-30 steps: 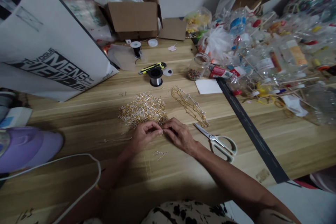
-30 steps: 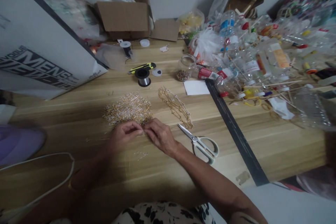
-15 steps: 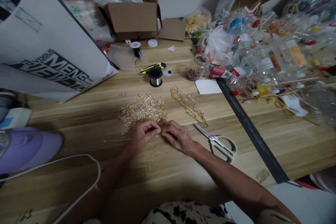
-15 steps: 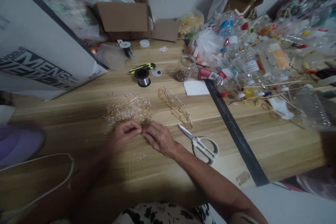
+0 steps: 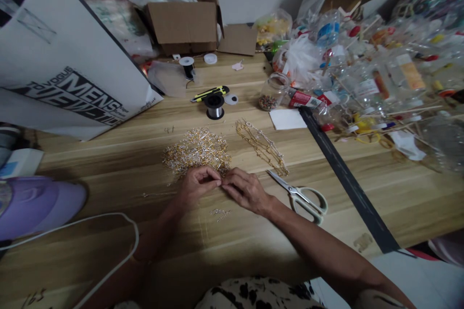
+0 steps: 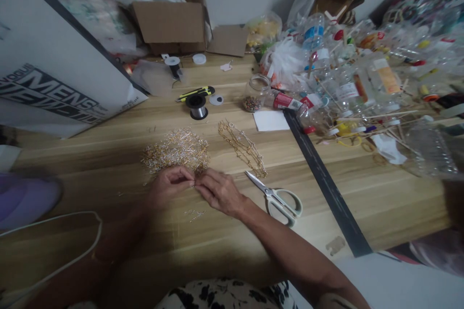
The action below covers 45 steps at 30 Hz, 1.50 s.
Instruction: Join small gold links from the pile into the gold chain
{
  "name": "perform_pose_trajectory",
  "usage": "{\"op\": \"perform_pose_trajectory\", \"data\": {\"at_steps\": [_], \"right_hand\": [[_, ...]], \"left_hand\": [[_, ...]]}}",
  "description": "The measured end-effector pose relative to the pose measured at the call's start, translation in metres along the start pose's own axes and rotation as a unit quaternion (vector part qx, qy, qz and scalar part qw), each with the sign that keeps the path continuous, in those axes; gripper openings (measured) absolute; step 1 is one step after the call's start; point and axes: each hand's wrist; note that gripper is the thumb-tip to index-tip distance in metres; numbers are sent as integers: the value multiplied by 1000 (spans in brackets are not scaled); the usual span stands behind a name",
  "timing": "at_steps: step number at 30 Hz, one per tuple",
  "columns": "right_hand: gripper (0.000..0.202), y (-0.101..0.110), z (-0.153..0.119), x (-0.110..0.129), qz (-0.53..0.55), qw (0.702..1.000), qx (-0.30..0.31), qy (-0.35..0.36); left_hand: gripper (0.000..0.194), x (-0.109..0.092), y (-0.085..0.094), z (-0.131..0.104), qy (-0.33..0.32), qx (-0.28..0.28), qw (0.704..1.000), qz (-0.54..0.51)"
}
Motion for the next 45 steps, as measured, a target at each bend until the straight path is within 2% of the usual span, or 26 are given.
{"op": "perform_pose_trajectory", "data": {"at_steps": [7, 13, 19, 24, 29, 34, 39, 45], "right_hand": [[6, 1, 0, 0, 33, 999, -10, -16], [9, 1, 2, 1, 86, 992, -34, -91], [12, -2, 3, 1, 162, 970, -22, -179], [15, -3, 4, 1, 208, 956, -22, -207], [19, -3, 4, 1, 240, 946, -18, -218], [23, -4, 3, 0, 302, 916, 4, -263], [25, -6, 2, -2, 343, 898, 9, -276], [23, -5, 3, -1, 347, 897, -6, -272]], "left_hand": [[14, -3, -1, -1, -16, 1, 1000, 16], [13, -2, -7, -3, -41, -21, 998, 31], [9, 0, -11, -4, -66, -36, 996, 48], [7, 0, -11, -4, -90, -41, 994, 56], [8, 0, -12, -4, -77, -49, 995, 45], [7, 1, -11, -4, -82, -47, 995, 33], [6, 4, -11, -4, -129, -40, 990, 32], [7, 8, -12, -3, -199, -62, 974, 92]]}}
Point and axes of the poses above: each hand's wrist, its own z-axis towards the middle knuckle, its own y-axis out of the back of the hand, x = y × z, and after that the axes turned 2 degrees about z, right-handed
